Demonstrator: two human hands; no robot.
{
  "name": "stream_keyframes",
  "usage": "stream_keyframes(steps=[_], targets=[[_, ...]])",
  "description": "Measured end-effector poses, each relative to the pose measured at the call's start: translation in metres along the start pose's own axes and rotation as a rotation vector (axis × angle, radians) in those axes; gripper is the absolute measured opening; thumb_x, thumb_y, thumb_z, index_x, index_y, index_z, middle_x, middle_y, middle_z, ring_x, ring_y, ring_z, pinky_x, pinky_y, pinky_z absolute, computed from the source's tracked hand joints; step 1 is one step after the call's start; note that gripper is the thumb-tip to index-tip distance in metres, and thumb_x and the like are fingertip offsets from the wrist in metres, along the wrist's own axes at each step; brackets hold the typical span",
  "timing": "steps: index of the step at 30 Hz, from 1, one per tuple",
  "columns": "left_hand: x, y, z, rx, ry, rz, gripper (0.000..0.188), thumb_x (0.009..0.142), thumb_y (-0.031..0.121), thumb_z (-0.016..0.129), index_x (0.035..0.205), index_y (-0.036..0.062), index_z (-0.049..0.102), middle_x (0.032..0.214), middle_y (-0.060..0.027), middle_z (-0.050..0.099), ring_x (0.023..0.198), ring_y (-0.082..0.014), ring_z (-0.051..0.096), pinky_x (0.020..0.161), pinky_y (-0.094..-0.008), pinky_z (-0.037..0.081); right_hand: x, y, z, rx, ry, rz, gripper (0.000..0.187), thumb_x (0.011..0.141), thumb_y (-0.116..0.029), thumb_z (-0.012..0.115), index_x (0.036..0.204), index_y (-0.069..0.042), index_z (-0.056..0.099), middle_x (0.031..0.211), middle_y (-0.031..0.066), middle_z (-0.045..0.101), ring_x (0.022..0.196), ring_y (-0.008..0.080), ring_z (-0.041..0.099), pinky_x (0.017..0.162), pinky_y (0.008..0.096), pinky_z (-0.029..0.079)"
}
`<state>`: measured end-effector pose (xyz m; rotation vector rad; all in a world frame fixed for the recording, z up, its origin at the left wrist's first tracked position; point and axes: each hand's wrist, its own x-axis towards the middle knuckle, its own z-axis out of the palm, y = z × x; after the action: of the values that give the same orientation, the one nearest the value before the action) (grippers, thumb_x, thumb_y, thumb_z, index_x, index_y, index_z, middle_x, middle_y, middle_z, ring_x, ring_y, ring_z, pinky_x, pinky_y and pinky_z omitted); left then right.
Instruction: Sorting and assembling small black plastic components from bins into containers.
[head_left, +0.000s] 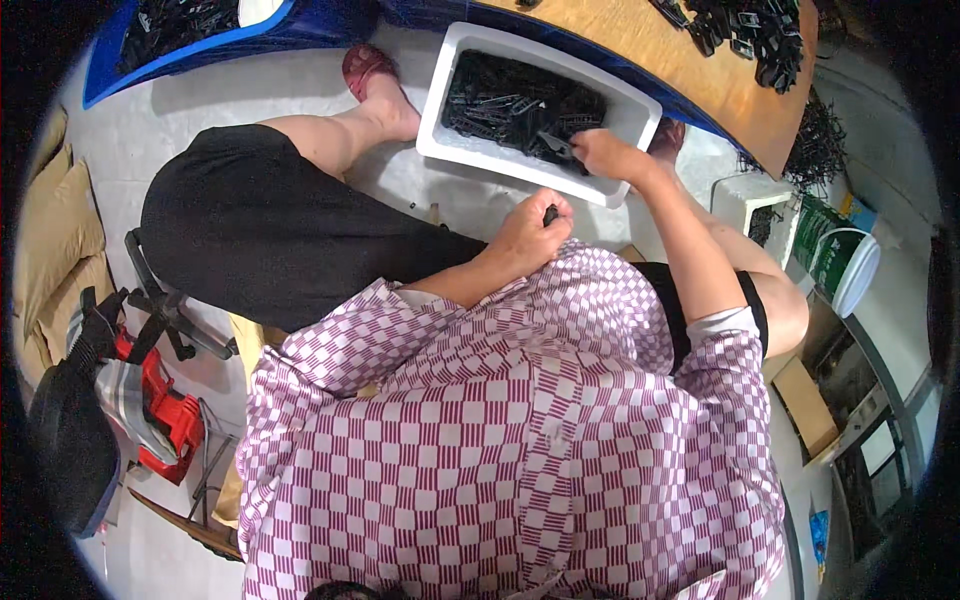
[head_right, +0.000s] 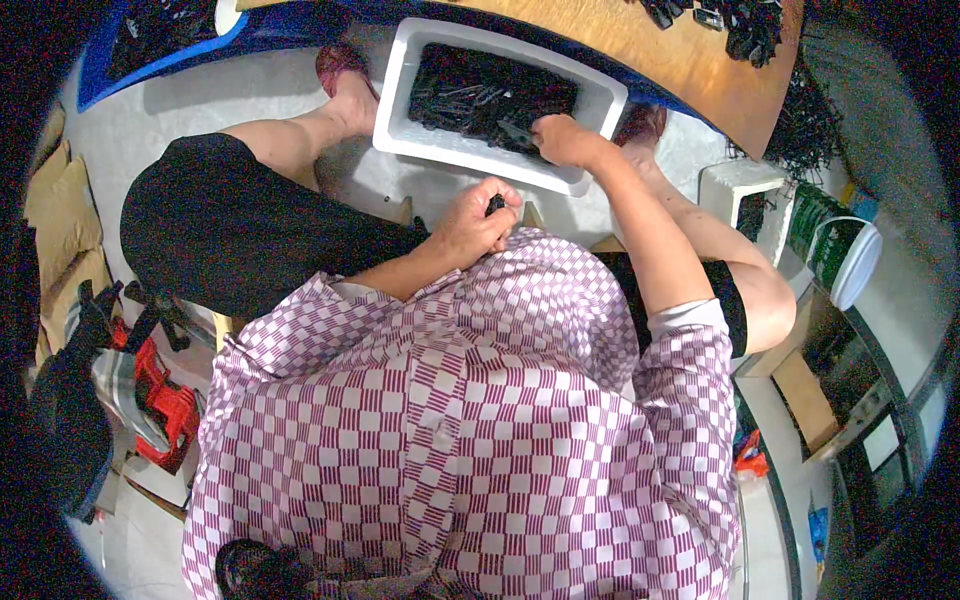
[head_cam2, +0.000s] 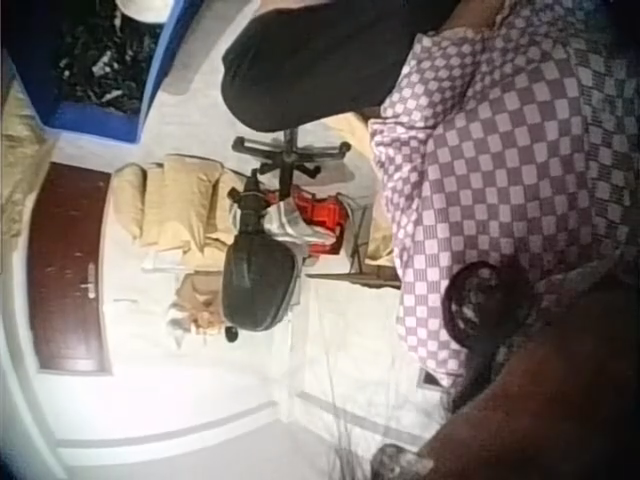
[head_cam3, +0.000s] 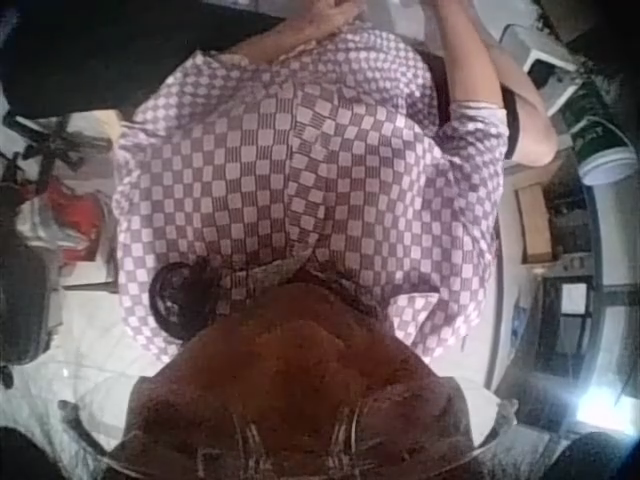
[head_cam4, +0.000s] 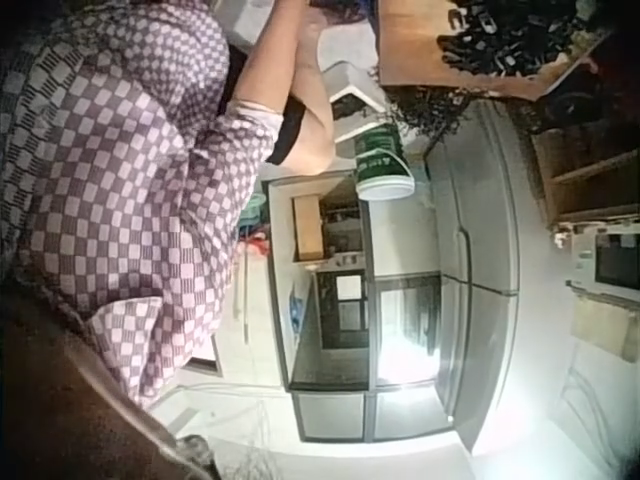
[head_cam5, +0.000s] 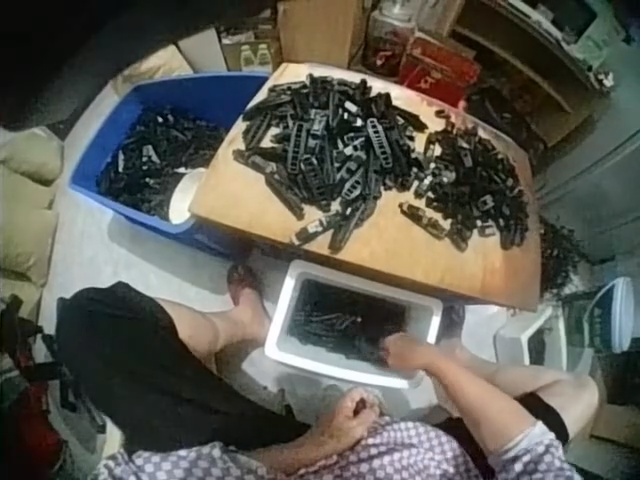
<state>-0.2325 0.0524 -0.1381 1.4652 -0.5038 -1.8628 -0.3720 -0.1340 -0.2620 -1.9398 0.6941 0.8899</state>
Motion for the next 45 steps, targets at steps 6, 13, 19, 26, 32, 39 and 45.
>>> stream_keyframes(steps=[6,13,19,26,32,39,45], targets=[[0.002,-0.015,0.002,0.005,0.041,0.058,0.012,0.092,0.008,0.054,0.102,0.0018,0.053,0.069,-0.0010,0.055,0.054,-0.0071,0.052,0.050,-0.0235,0.045,-0.005,-0.052,-0.013,-0.347,0.581,-0.081,0.035,0.087,-0.010,0.053,0.121,-0.002,0.053,0.091,0.0209,0.067,0.084,0.0397,0.067,0.074,0.0478,0.055],[-0.003,0.003,0.004,0.053,0.059,0.014,0.012,0.091,0.009,0.055,0.101,0.0020,0.054,0.072,-0.0006,0.056,0.057,-0.0070,0.052,0.053,-0.0239,0.044,0.056,-0.085,-0.021,-0.331,0.580,0.185,0.040,0.090,-0.021,0.055,0.126,-0.006,0.046,0.090,0.0222,0.068,0.088,0.0381,0.067,0.077,0.0489,0.053],[-0.003,-0.004,0.005,0.015,0.082,0.052,0.012,0.090,0.009,0.055,0.101,0.0035,0.055,0.074,-0.0004,0.056,0.057,-0.0070,0.051,0.055,-0.0247,0.045,0.042,-0.094,-0.009,-0.264,0.512,0.219,0.042,0.092,-0.022,0.053,0.130,-0.006,0.045,0.087,0.0208,0.069,0.082,0.0359,0.069,0.070,0.0488,0.054],[-0.002,0.001,0.002,0.056,0.053,0.005,0.012,0.090,0.010,0.054,0.101,0.0046,0.055,0.073,0.0009,0.055,0.057,-0.0066,0.051,0.055,-0.0250,0.044,0.029,-0.084,-0.001,-0.292,0.486,0.156,0.050,0.092,-0.021,0.053,0.138,-0.006,0.040,0.082,0.0191,0.069,0.079,0.0353,0.069,0.067,0.0480,0.054],[-0.004,0.002,0.001,0.021,0.057,-0.035,0.016,0.085,0.015,0.057,0.096,0.0036,0.056,0.083,-0.0121,0.062,0.077,-0.0199,0.060,0.074,-0.0335,0.047,0.029,-0.088,0.000,-0.317,0.423,0.186,0.054,0.091,-0.021,0.054,0.140,-0.005,0.038,0.084,0.0187,0.069,0.079,0.0352,0.069,0.068,0.0481,0.054],[-0.003,-0.002,0.001,0.060,0.063,0.054,0.012,0.090,0.010,0.054,0.101,0.0044,0.054,0.071,0.0009,0.054,0.057,-0.0063,0.052,0.053,-0.0237,0.044,0.022,-0.072,0.005,-0.199,0.622,0.088,0.041,0.088,-0.015,0.054,0.128,-0.007,0.051,0.085,0.0172,0.070,0.079,0.0332,0.069,0.068,0.0467,0.055],[-0.004,0.000,0.000,0.031,0.043,0.040,0.012,0.090,0.009,0.054,0.101,0.0036,0.055,0.073,-0.0003,0.055,0.057,-0.0067,0.052,0.054,-0.0240,0.044,0.025,-0.063,0.004,-0.119,0.708,0.103,0.027,0.088,-0.027,0.062,0.107,-0.008,0.060,0.086,0.0151,0.069,0.080,0.0339,0.068,0.068,0.0462,0.055]])
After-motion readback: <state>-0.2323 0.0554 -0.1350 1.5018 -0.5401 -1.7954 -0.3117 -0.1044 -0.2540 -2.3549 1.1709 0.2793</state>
